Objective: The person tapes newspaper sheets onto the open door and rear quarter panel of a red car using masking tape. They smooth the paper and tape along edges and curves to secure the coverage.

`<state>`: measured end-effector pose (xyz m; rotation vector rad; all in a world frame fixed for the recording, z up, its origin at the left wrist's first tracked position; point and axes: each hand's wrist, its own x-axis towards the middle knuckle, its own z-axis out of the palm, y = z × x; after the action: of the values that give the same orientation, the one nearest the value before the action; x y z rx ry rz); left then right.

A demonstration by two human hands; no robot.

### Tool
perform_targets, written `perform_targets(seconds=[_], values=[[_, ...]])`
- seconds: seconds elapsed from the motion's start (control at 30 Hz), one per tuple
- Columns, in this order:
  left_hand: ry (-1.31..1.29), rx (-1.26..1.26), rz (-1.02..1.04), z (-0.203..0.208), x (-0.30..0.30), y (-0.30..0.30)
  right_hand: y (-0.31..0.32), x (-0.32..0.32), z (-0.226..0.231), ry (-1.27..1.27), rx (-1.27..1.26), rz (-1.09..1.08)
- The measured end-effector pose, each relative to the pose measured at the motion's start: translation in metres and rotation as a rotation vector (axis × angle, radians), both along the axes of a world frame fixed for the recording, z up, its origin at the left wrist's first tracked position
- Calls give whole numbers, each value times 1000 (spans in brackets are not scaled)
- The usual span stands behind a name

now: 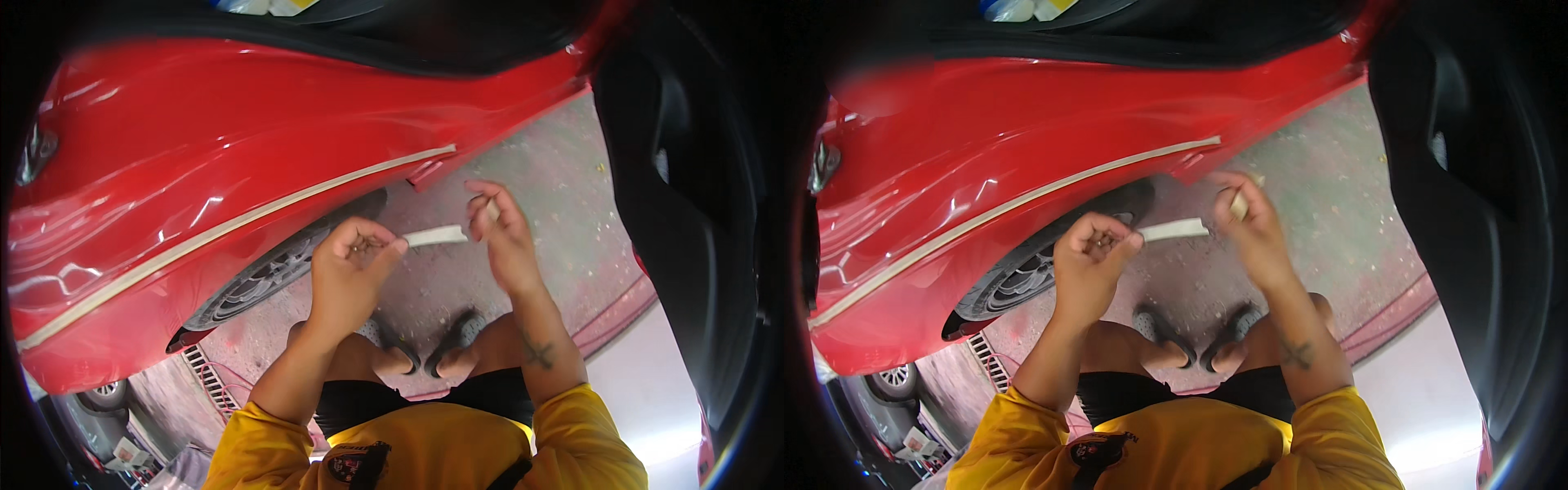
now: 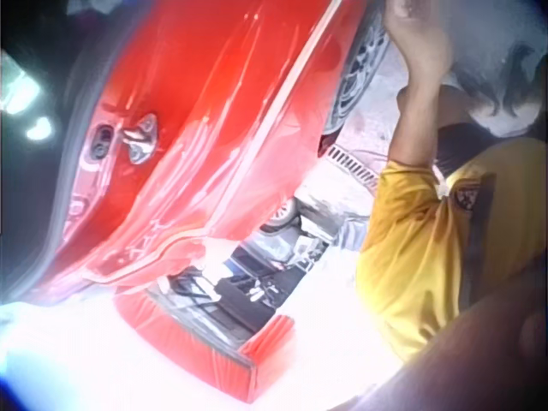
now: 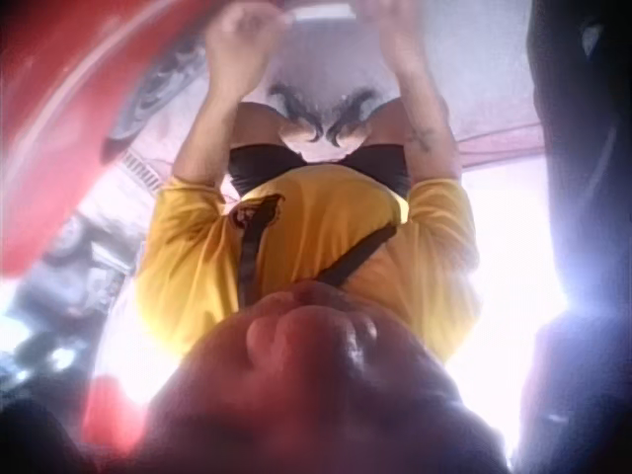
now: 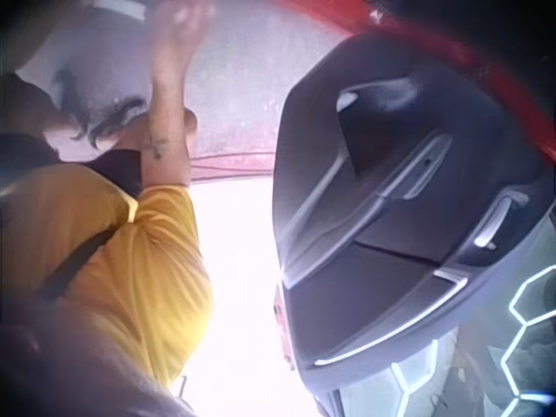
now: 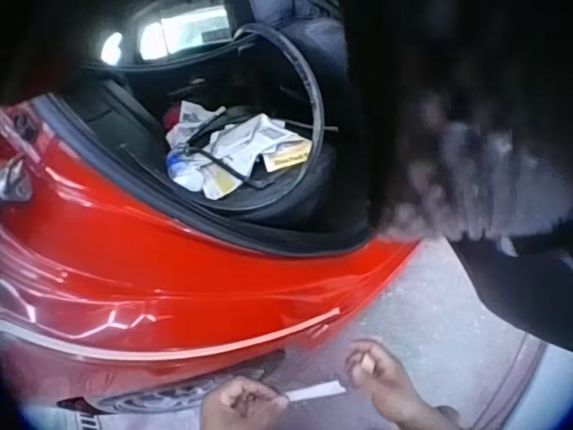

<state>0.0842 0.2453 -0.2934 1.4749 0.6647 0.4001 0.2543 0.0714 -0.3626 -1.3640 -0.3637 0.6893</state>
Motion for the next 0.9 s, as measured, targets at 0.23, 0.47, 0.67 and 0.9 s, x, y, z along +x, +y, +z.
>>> perform_targets(seconds=[0.23,0.47,0.67,0.9], values=[[-103,512,152,13,-74,9,55,-88,-1,4,221,463],[-192,289,328,34,-104,22,99,-133,1,295,407,307],[-153,185,260,26,-111,18,81,-126,26,230,396,305],[-214,57,210,9,-103,11,64,-120,30,112,373,186]])
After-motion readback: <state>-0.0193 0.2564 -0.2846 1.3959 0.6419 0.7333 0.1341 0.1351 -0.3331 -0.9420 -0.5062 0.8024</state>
